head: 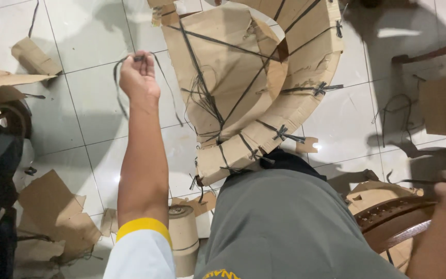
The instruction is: Wrapping a wooden furniture part with cardboard and securing it with plastic ties
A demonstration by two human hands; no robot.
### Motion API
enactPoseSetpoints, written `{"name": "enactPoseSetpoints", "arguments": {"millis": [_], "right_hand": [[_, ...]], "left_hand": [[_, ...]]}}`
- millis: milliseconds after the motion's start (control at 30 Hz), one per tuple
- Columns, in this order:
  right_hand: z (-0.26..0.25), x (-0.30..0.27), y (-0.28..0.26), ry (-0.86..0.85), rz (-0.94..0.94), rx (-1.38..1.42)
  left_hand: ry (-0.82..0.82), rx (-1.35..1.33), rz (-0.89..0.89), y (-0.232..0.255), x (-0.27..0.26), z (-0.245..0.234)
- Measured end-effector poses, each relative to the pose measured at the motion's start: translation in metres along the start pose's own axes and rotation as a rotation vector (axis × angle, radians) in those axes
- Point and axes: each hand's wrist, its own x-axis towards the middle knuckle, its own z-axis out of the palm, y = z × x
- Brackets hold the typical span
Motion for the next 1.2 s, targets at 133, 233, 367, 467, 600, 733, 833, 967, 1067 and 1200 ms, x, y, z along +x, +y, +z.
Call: {"name": "enactPoseSetpoints", "arguments": {"millis": [133,233,367,467,600,733,833,967,1067,1200], "right_hand": [[0.145,-0.107,0.013,0.244,-0.047,-0.259],[0.217,-0.178,0.022,0.306,-0.011,-0.377],[0.235,-0.203,0.028,0.251,0.072,-0.447],[0.224,-0.206,0.038,0.281,0.127,-0.477],[0.216,-0.210,0.046,0.294,0.169,-0.489],[0.206,-0.207,0.061,0.198,0.150,-0.442],[0.234,-0.211,0.055,0.183,0.152,-0.474],[0.294,-0.228,0.045,0.111,0.067,-0.620],[0.328,-0.236,0.059,-0.215,-0.244,-0.627],[0.370,-0.252,0.075,-0.539,-0.335,-0.815]], "left_hand": [[-0.110,0.079,-0.140,-0.049,-0.014,0.036],[-0.182,0.151,-0.203,-0.075,-0.025,0.061],[-0.326,0.226,-0.232,-0.103,-0.035,0.093],[-0.382,0.215,-0.239,-0.115,-0.039,0.115],[-0.431,0.193,-0.267,-0.133,-0.031,0.117],[-0.201,0.557,-0.366,-0.110,-0.095,0.112],[-0.085,0.789,-0.423,-0.134,-0.098,0.068],[-0.413,1.120,-0.405,-0.109,-0.216,0.044],[-0.765,1.117,-0.576,-0.107,-0.281,0.001],[-0.891,0.985,-0.664,-0.149,-0.313,-0.045]]}}
